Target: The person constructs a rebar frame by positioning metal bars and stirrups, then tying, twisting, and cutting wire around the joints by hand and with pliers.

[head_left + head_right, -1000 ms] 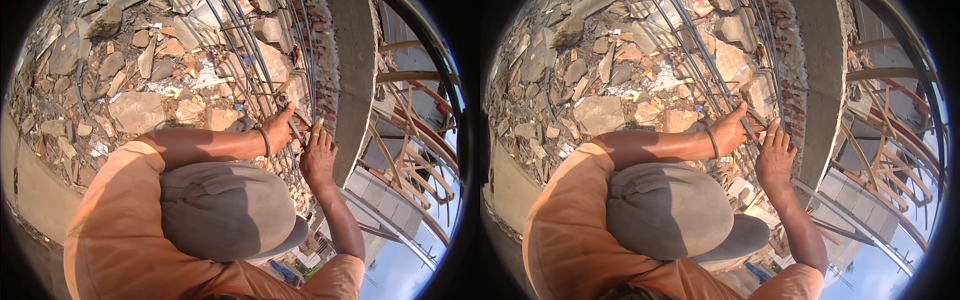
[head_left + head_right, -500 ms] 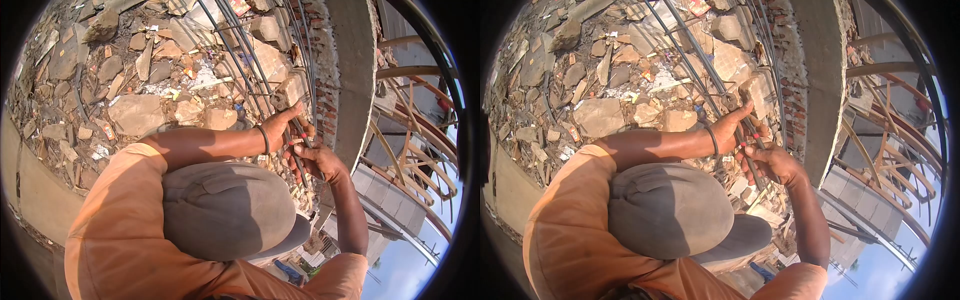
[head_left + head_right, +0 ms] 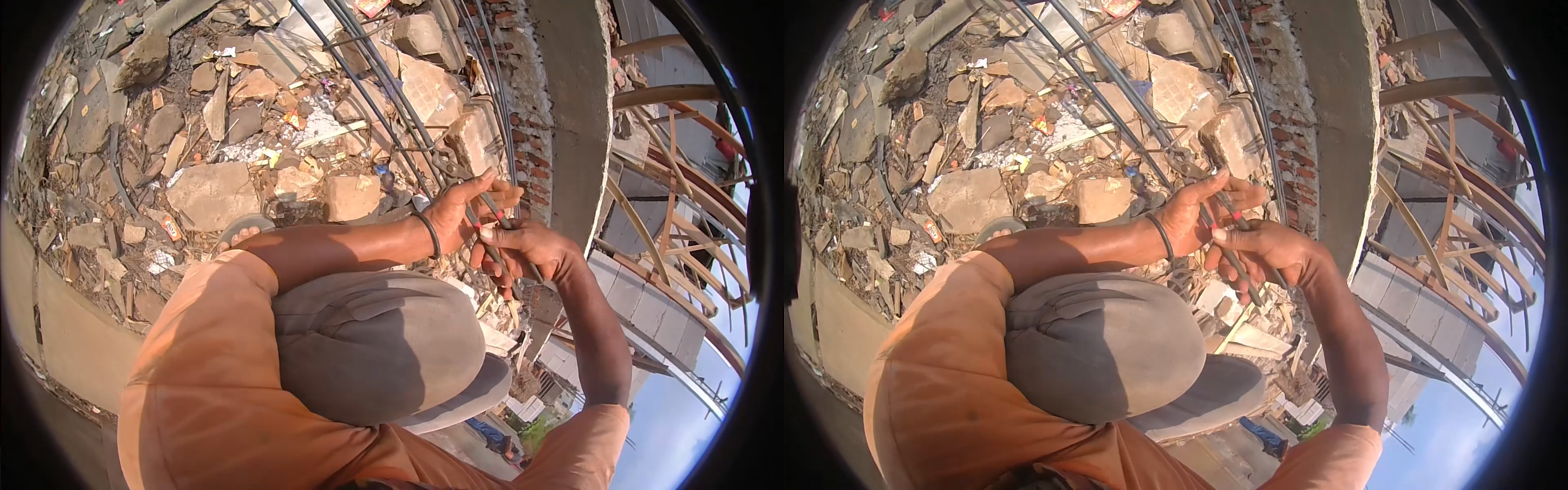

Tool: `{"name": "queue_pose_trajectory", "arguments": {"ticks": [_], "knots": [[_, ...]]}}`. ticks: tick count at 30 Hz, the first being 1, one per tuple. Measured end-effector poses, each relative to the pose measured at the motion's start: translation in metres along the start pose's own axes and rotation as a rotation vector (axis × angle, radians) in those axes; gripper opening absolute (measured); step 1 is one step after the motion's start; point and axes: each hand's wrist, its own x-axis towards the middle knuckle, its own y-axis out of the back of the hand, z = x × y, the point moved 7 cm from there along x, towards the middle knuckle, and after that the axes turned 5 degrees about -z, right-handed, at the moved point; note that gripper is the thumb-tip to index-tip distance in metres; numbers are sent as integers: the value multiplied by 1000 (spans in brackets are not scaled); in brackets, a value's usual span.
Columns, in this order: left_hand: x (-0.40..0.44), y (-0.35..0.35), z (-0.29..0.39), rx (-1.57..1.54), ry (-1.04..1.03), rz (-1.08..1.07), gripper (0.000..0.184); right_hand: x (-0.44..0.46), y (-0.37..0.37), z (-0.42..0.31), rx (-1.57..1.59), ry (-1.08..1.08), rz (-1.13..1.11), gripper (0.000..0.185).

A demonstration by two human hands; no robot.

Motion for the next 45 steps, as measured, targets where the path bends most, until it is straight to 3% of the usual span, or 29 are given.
{"name": "queue_pose_trajectory", "arguments": {"ticks": [1,2,4,5,6,8,11,14,15,16,18,20,21,23,24,26,28,30,32,36,37,40,44,45], "knots": [[2,4,0,-21,22,-8,56,-2,-13,0,306,-43,-235,46],[2,9,-4,-50,55,-10,56,-2,-2,-5,124,80,-30,47],[5,12,-1,-56,5,180,50,-13,1,-19,-242,298,390,52],[10,19,-1,20,-52,183,45,-28,-5,-25,-579,220,623,67],[12,17,-2,33,-68,214,44,-33,-20,-23,-900,266,834,66],[15,11,1,69,-99,265,42,-30,-21,-16,-1163,244,1151,47],[7,14,-3,77,-53,203,41,-12,-10,8,-913,210,892,41],[-14,28,-7,155,122,96,51,-13,-31,6,4,98,30,32],[-22,29,-7,214,173,91,54,-3,-41,18,584,299,-185,33],[-28,31,-8,268,221,90,56,-6,-49,24,799,371,-373,35],[-31,36,-8,408,307,35,54,-3,-61,35,854,433,-400,35],[-42,32,-8,503,448,21,53,0,-61,49,525,377,-306,33],[-56,28,-3,619,636,75,43,3,-60,54,332,368,-230,32],[-85,44,11,1074,850,41,38,19,-55,77,-15,307,-114,30],[-99,52,21,1304,966,16,36,26,-55,87,-27,327,-91,25],[-96,38,62,2008,653,-212,37,24,-55,95,-147,306,-91,21],[-91,18,103,1965,406,212,31,31,-55,113,-11,395,-48,21],[-76,-13,130,1949,145,373,28,27,-53,121,-190,410,59,23],[-59,-29,143,1831,4,352,27,42,-61,145,-277,468,7,27],[-40,-49,125,1920,27,338,26,88,-99,213,-242,494,-31,29],[-34,-51,115,1961,63,311,26,102,-112,226,-143,661,-2,28],[-11,-55,80,2085,256,175,24,139,-162,270,286,554,-100,28],[36,-85,38,2276,338,21,23,194,-227,307,458,457,-1,49],[50,-96,24,2329,337,-24,25,203,-235,311,473,520,179,53]]}}
